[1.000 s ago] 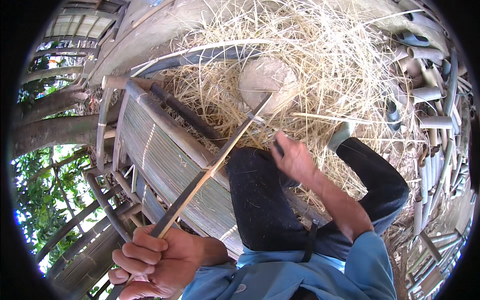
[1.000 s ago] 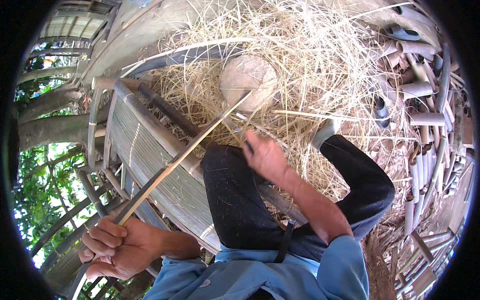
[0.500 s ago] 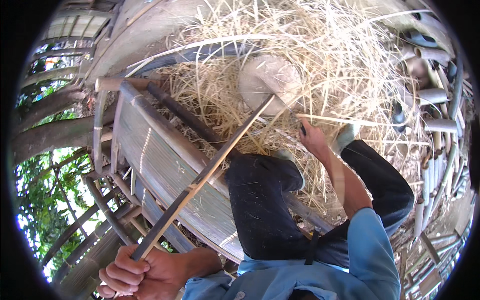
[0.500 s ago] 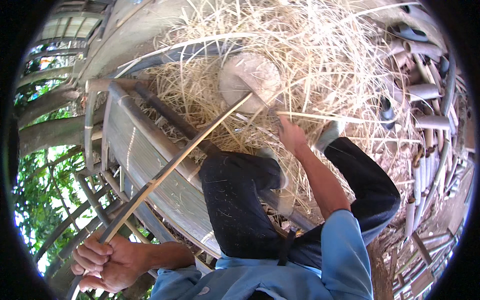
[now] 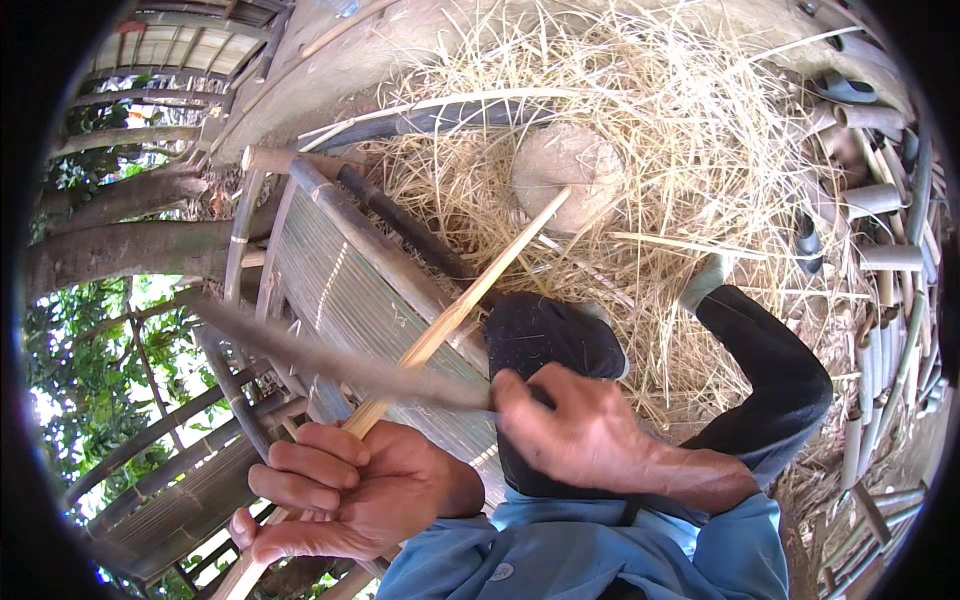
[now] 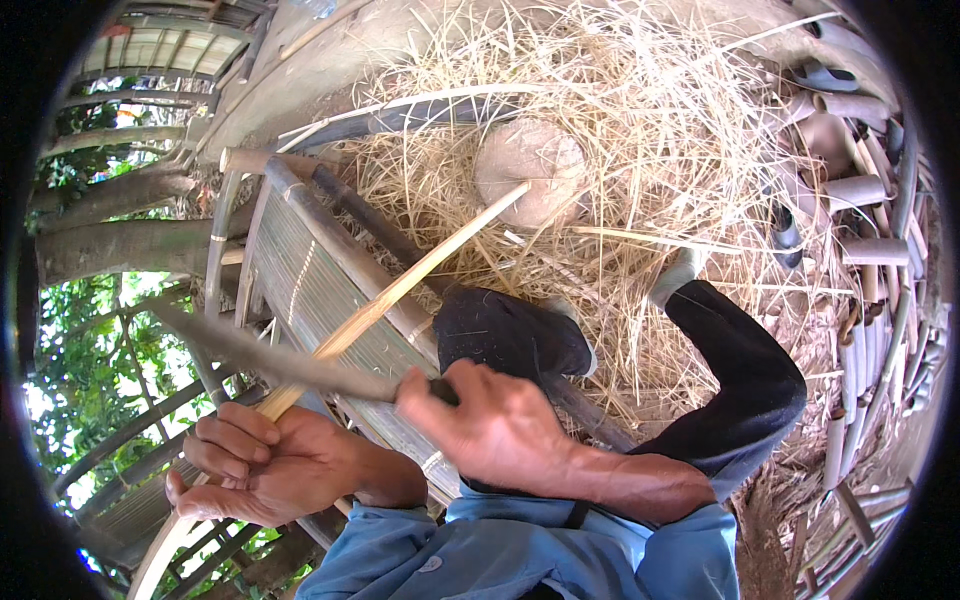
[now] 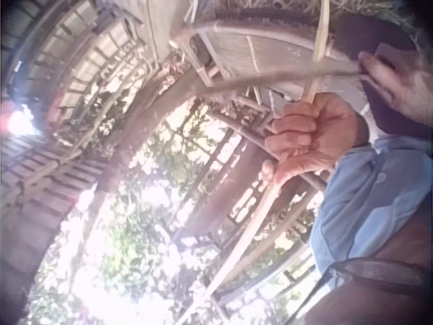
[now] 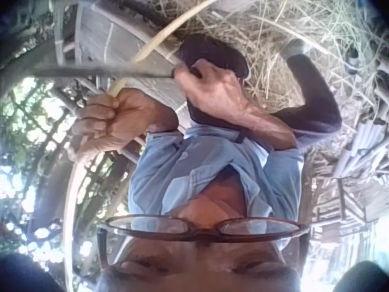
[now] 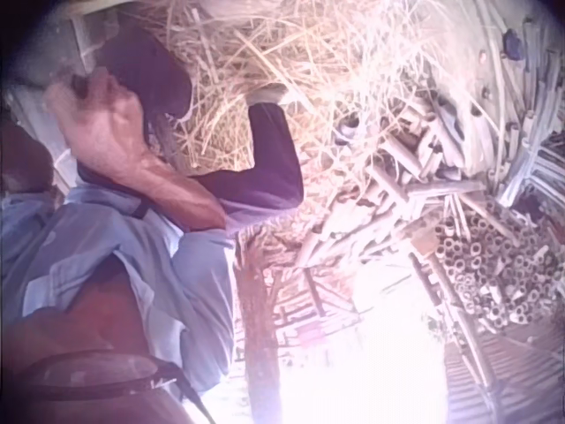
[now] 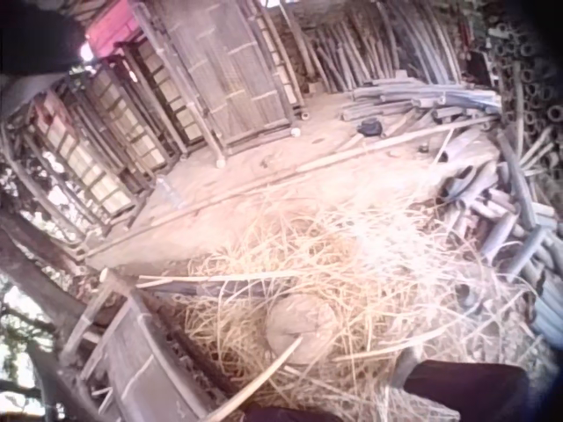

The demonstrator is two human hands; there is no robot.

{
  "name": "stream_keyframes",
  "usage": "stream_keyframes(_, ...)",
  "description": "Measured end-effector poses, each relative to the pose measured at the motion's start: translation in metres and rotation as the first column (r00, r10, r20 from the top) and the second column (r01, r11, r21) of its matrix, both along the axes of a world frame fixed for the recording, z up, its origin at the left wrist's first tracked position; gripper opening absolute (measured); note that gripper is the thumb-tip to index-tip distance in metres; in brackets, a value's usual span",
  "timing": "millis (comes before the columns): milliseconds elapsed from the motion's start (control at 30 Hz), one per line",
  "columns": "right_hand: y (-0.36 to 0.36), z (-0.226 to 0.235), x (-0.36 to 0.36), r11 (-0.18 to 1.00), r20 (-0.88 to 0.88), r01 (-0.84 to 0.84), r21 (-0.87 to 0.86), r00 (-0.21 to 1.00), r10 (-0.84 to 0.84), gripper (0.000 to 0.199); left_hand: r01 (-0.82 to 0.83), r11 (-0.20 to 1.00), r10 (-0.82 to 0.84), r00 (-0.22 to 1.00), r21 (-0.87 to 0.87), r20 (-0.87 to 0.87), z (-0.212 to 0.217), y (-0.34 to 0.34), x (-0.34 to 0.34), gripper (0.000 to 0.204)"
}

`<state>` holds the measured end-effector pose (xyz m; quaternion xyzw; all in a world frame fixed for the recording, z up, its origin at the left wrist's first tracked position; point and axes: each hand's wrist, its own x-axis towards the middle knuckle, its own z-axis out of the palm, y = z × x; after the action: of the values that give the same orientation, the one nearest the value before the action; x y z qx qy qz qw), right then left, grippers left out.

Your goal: The person scrapes a thin strip of bamboo with a knife, repeatedly pulling the blade along the length of the material to smooth it while sitting in a workshop area.

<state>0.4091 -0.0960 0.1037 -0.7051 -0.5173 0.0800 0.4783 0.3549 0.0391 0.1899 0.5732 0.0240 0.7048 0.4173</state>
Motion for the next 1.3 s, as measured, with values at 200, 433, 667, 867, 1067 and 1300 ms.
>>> stream_keyframes(200, 0.010, -0.056, 0.016, 0.946, -0.115, 0.204, -0.253, 0.964, -0.239, 0.016, -0.055, 0.998, 0.054, 0.998, -0.037, -0.039, -0.001, -0.001, -0.006, 0.027)
stream_keyframes(433, 0.010, -0.062, 0.016, 0.978, -0.055, 0.117, -0.170, 0.990, -0.128, 0.012, 0.020, 0.999, -0.022, 0.999, -0.030, -0.040, -0.005, 0.008, -0.018, 0.027)
stream_keyframes(667, 0.020, -0.214, 0.057, 0.892, -0.033, 0.282, -0.352, 0.949, -0.313, 0.013, -0.091, 0.995, 0.090, 0.996, -0.028, -0.022, -0.007, 0.034, -0.024, 0.025)
stream_keyframes(867, -0.046, -0.315, 0.093, 0.648, 0.049, 0.359, -0.672, 0.894, -0.445, 0.020, 0.130, 0.990, -0.131, 0.991, -0.054, -0.005, 0.000, 0.045, -0.033, 0.026)
stream_keyframes(1067, -0.004, -0.212, 0.068, 0.752, -0.178, 0.200, -0.628, 0.904, -0.389, 0.028, 0.379, 0.910, -0.369, 0.925, -0.166, 0.092, 0.005, 0.036, -0.037, 0.043)
stream_keyframes(1300, 0.014, -0.018, 0.004, 0.983, -0.061, 0.025, -0.184, 0.997, -0.036, 0.026, 0.337, 0.941, -0.338, 0.939, -0.034, -0.055, -0.001, 0.017, -0.040, 0.051)
